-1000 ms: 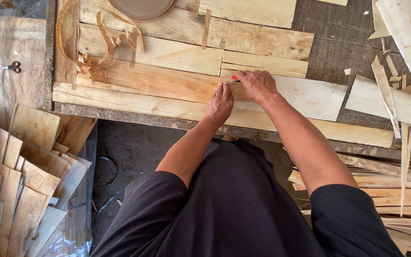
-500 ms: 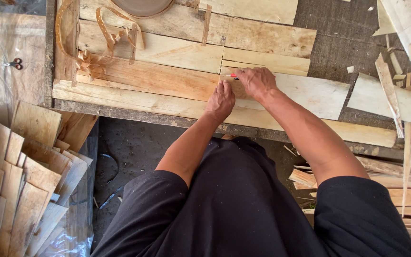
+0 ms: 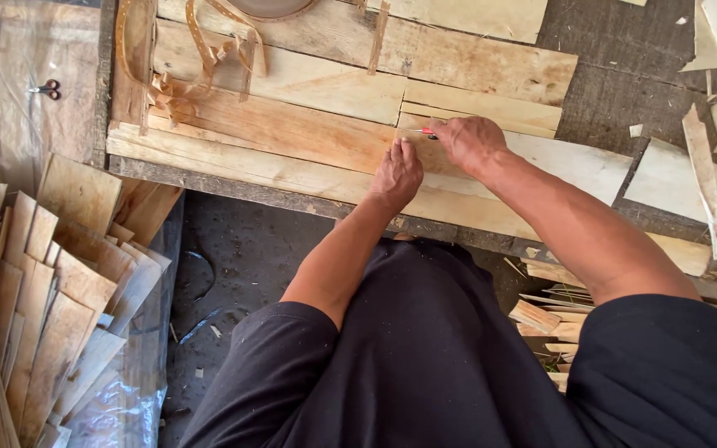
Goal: The recorder is assembling and trimming thin wood veneer pieces on a workbench, using a utility knife for precise cuts.
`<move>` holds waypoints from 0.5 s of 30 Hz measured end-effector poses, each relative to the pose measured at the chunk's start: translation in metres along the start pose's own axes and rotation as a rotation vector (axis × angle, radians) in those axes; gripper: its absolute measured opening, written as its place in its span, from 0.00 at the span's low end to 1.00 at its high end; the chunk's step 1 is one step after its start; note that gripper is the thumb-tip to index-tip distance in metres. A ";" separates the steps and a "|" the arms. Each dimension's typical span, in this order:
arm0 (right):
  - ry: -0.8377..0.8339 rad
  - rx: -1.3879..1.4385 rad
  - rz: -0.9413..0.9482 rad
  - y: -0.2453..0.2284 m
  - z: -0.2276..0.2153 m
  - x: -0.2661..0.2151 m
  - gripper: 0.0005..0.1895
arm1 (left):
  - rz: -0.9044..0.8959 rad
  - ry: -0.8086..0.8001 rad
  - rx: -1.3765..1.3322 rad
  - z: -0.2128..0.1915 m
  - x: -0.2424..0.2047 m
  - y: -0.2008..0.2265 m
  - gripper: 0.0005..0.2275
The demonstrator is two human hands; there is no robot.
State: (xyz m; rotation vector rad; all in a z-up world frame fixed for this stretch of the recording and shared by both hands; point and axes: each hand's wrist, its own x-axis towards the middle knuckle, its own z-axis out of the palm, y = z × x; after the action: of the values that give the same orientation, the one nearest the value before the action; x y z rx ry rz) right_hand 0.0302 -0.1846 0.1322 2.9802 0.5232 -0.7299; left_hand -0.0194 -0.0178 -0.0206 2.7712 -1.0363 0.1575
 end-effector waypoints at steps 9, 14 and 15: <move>-0.095 -0.036 -0.001 0.008 -0.002 -0.006 0.14 | -0.025 -0.046 -0.021 -0.008 0.001 0.000 0.16; -0.127 -0.071 -0.023 0.025 -0.002 -0.013 0.14 | -0.058 -0.014 -0.040 -0.003 0.000 0.005 0.17; -0.119 -0.072 -0.026 0.028 0.001 -0.013 0.13 | -0.065 -0.001 -0.050 -0.005 -0.001 0.005 0.17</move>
State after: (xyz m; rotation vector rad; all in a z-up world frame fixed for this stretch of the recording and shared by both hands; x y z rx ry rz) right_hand 0.0283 -0.2155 0.1363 2.8469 0.5700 -0.8646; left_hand -0.0235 -0.0194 -0.0155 2.7555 -0.9363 0.1200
